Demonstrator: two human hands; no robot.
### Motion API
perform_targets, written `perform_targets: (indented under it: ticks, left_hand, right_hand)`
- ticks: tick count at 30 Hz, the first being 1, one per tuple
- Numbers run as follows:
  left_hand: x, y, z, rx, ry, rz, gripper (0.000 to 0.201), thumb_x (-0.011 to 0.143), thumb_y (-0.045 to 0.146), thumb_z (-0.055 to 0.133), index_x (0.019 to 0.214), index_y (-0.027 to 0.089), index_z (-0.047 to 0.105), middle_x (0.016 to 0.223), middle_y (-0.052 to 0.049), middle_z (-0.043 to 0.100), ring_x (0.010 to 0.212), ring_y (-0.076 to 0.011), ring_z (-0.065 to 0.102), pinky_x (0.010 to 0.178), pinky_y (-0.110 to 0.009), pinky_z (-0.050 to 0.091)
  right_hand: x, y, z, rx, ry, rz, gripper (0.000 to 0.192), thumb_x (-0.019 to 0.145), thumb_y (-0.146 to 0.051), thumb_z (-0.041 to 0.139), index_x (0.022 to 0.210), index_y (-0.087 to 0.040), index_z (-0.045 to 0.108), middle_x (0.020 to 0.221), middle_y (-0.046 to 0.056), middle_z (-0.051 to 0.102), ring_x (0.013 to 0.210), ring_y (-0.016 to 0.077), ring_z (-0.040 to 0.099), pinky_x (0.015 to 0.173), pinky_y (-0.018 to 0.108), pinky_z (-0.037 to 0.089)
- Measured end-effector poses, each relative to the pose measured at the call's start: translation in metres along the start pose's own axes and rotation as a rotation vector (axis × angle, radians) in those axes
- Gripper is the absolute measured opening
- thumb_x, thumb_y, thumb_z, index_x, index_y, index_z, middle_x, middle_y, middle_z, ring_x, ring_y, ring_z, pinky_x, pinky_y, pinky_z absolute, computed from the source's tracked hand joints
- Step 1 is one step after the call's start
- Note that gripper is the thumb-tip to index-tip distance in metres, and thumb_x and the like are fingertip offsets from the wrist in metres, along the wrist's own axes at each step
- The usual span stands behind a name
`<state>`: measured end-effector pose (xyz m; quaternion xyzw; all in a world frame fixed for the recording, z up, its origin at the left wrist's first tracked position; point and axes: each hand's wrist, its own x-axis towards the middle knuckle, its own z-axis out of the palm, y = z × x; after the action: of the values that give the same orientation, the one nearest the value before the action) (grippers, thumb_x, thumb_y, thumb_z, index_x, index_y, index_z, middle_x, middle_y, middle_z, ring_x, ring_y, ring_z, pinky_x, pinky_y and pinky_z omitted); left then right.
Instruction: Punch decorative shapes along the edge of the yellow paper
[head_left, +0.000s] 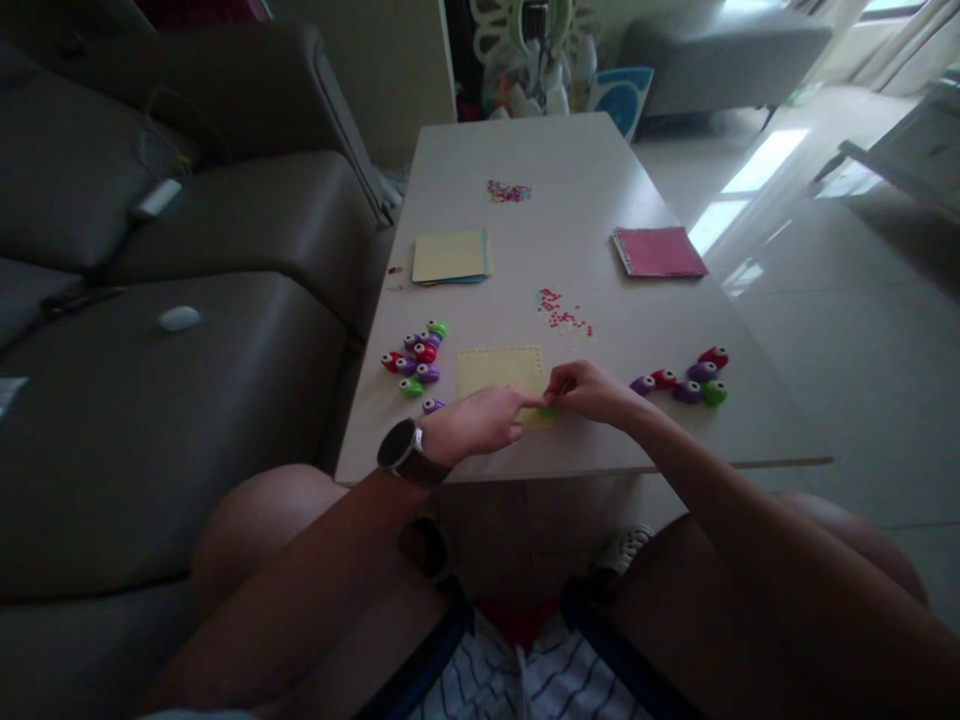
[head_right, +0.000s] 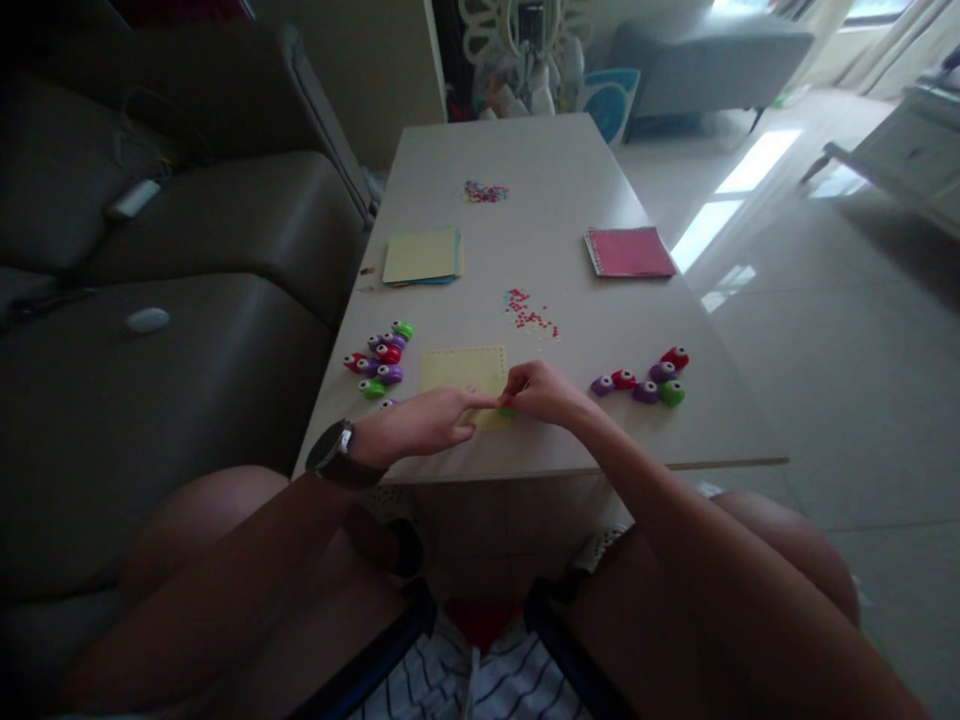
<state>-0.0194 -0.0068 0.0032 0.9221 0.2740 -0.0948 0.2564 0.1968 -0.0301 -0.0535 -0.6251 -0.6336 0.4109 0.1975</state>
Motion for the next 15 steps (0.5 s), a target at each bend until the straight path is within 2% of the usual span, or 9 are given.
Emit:
perform_targets:
  ticks: [7, 15]
  left_hand:
    - [0.009, 0.001, 0.004, -0.038, 0.051, -0.042, 0.043, 0.086, 0.010, 0.057, 0.125, 0.021, 0.071, 0.129, -0.009, 0.072, 0.120, -0.0220, 0.066, 0.109, -0.035, 0.047]
    - [0.009, 0.013, -0.005, 0.022, 0.026, -0.106, 0.039, 0.085, 0.011, 0.060, 0.119, 0.022, 0.074, 0.114, -0.010, 0.077, 0.105, -0.0226, 0.071, 0.096, -0.032, 0.052]
  right_hand:
    - [0.004, -0.007, 0.001, -0.034, -0.019, 0.018, 0.007, 0.069, -0.020, 0.066, 0.064, -0.018, 0.062, 0.067, 0.003, 0.065, 0.062, 0.0141, 0.052, 0.056, 0.028, 0.036]
    - [0.010, -0.007, 0.003, -0.049, -0.020, 0.069, 0.008, 0.068, -0.020, 0.068, 0.064, -0.017, 0.062, 0.060, -0.002, 0.056, 0.059, 0.0101, 0.043, 0.053, 0.025, 0.032]
